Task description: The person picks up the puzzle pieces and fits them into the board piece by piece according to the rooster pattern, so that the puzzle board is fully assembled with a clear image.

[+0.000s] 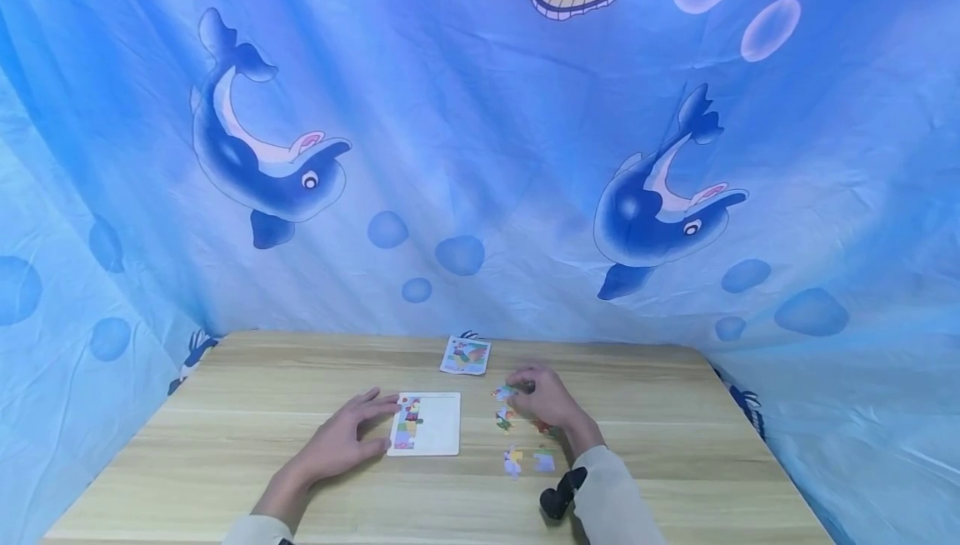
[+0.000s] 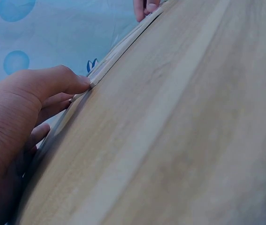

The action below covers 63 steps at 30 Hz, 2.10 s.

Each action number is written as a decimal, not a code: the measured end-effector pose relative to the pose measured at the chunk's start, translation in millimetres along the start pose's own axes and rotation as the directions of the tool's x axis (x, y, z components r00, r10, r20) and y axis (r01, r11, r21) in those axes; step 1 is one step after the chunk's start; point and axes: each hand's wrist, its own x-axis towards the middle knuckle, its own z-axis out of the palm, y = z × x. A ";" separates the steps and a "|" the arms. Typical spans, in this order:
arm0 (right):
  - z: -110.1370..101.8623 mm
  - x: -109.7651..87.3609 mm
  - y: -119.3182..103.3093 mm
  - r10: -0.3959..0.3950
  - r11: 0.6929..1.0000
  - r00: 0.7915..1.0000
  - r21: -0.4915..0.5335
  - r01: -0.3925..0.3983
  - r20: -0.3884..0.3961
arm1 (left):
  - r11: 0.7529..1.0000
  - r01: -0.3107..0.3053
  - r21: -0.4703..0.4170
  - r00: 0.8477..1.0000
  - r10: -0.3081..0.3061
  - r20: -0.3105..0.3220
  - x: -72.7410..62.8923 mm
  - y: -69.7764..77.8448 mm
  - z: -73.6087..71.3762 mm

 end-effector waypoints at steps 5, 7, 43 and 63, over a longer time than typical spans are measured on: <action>0.9 0.6 -1.3 -0.013 1.000 1.000 -0.015 0.013 -0.004 | 1.000 0.005 0.003 1.000 -0.005 0.006 -1.1 1.1 -1.3; 1.6 0.8 -0.9 -0.016 1.000 1.000 -0.026 0.016 -0.012 | 1.000 0.014 0.008 1.000 -0.014 0.011 -1.3 1.4 -1.7; 59.8 16.7 -64.8 -0.071 0.997 0.997 0.027 0.071 -0.011 | 1.000 0.021 0.011 1.000 -0.021 0.018 1.8 1.0 -0.7; 88.3 33.5 -78.5 -0.112 0.992 0.992 -0.048 0.115 0.058 | 1.000 0.027 0.008 0.999 -0.027 0.026 2.0 0.3 -0.8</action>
